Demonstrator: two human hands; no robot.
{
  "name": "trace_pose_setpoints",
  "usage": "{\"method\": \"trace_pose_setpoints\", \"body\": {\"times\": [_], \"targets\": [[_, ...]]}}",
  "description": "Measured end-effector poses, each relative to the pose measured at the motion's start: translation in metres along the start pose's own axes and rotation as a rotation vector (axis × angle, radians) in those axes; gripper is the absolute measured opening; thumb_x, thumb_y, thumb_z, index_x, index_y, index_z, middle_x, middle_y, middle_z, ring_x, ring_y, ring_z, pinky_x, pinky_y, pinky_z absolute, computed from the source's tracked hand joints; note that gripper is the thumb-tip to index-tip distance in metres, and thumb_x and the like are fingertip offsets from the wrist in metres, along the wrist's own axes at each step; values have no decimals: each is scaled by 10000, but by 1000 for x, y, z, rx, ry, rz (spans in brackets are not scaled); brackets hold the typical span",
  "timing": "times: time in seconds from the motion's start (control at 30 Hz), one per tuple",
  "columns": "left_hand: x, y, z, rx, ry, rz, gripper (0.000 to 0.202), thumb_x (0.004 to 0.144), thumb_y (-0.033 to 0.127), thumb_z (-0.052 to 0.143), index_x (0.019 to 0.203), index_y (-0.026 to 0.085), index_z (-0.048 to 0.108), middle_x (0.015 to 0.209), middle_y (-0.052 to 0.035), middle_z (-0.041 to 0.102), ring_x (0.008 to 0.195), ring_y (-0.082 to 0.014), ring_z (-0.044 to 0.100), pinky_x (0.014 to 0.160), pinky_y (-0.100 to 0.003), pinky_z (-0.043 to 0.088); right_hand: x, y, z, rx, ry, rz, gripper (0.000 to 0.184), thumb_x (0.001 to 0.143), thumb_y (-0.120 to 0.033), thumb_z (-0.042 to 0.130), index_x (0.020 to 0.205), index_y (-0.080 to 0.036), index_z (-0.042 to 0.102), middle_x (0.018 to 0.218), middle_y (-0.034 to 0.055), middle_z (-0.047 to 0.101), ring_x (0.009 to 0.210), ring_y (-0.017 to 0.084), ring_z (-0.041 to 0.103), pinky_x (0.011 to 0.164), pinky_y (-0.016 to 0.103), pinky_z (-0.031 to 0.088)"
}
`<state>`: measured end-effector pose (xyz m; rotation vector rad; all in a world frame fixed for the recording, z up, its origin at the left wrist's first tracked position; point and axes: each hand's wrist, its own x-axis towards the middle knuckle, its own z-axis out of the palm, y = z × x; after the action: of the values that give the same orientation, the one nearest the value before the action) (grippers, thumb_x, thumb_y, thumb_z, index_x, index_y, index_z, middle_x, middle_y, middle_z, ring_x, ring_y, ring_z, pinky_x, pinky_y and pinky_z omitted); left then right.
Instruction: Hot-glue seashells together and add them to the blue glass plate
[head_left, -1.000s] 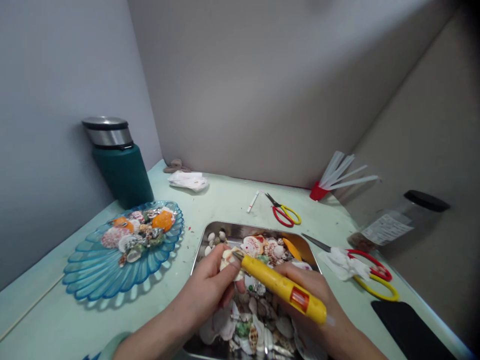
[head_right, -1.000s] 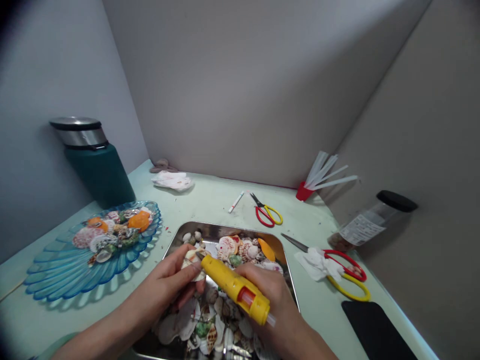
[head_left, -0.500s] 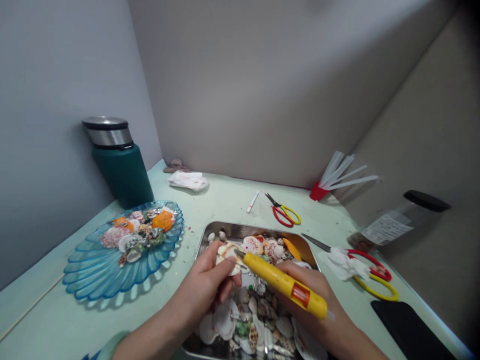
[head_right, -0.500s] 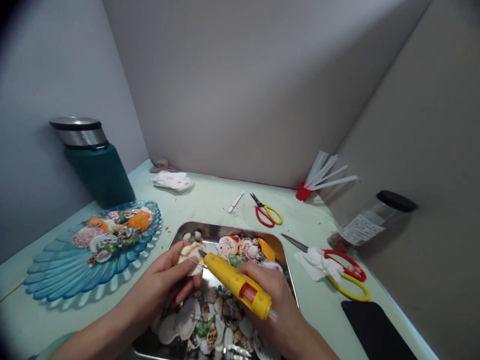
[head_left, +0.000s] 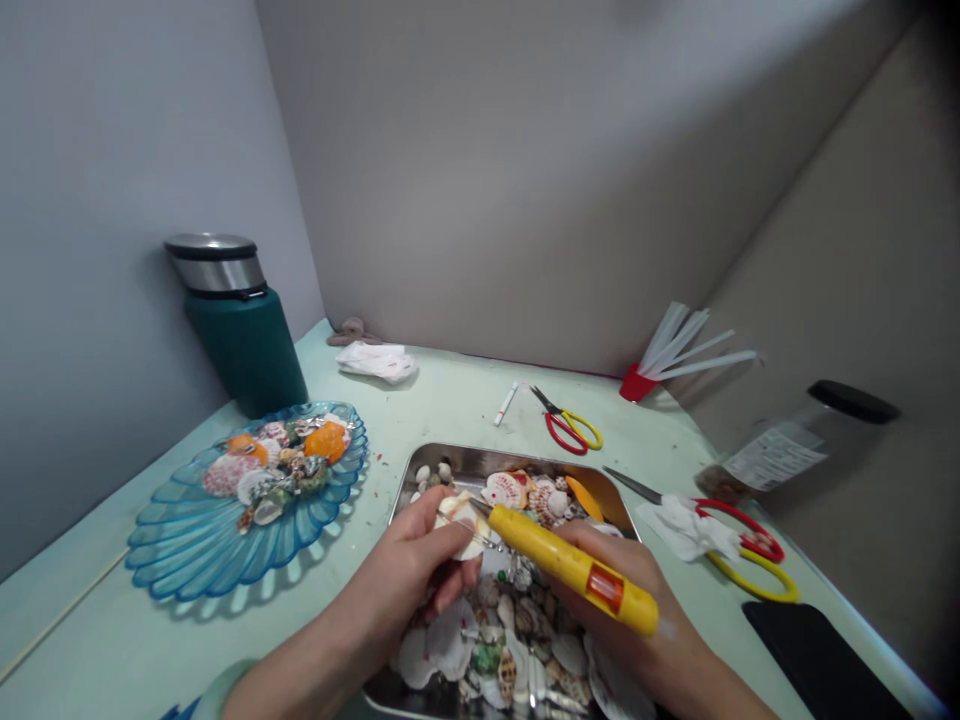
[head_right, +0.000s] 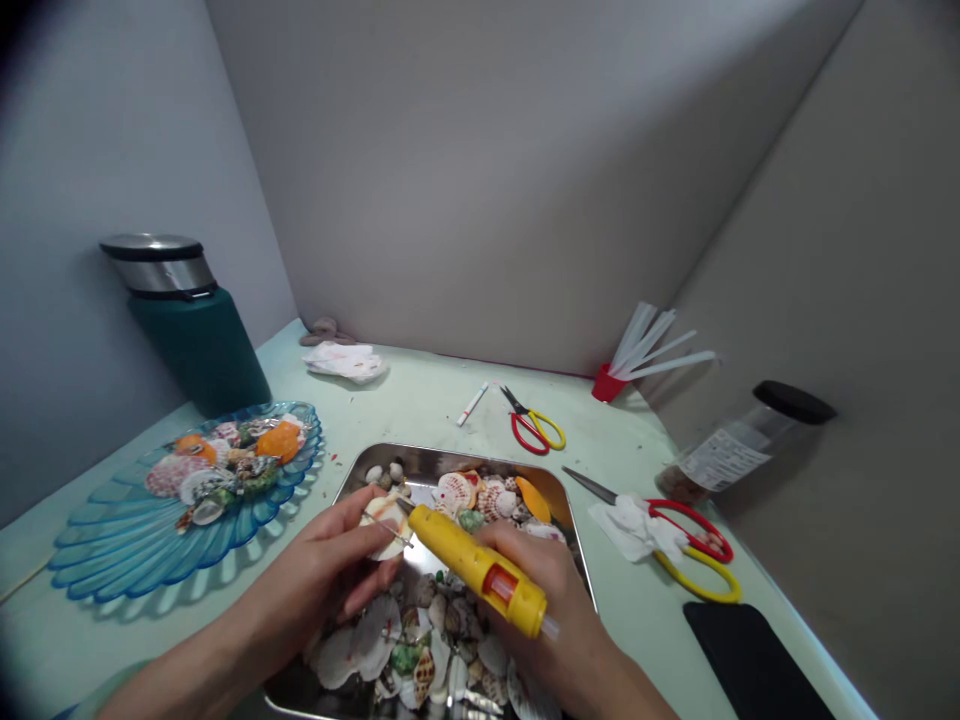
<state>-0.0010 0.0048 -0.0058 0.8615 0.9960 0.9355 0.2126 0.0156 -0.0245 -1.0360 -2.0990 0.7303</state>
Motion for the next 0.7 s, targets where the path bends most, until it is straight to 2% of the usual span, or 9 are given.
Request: {"method": "trace_pose_setpoints", "body": {"times": [0.23, 0.43, 0.7], "targets": [[0, -4, 2, 129, 24, 18, 111, 833, 294, 467, 822, 194, 421, 544, 62, 546, 330, -17, 299, 341, -157, 180, -1, -1, 0, 1, -1, -13, 87, 809, -230, 512, 840, -190, 583, 671, -19, 592, 560, 120, 531, 534, 223, 374], [1, -3, 5, 194, 22, 32, 120, 836, 307, 449, 819, 197, 403, 553, 60, 546, 337, -25, 297, 346, -161, 182, 0, -7, -1, -22, -16, -23, 108, 820, -272, 520, 783, -193, 584, 650, -19, 582, 556, 120, 517, 525, 220, 366], [-1, -1, 7, 277, 30, 29, 127, 839, 310, 457, 809, 190, 427, 556, 52, 542, 374, -39, 329, 353, -147, 226, 2, -9, -1, -28, -23, -30, 117, 823, -275, 519, 803, -187, 593, 660, -7, 593, 562, 129, 526, 530, 221, 375]]}}
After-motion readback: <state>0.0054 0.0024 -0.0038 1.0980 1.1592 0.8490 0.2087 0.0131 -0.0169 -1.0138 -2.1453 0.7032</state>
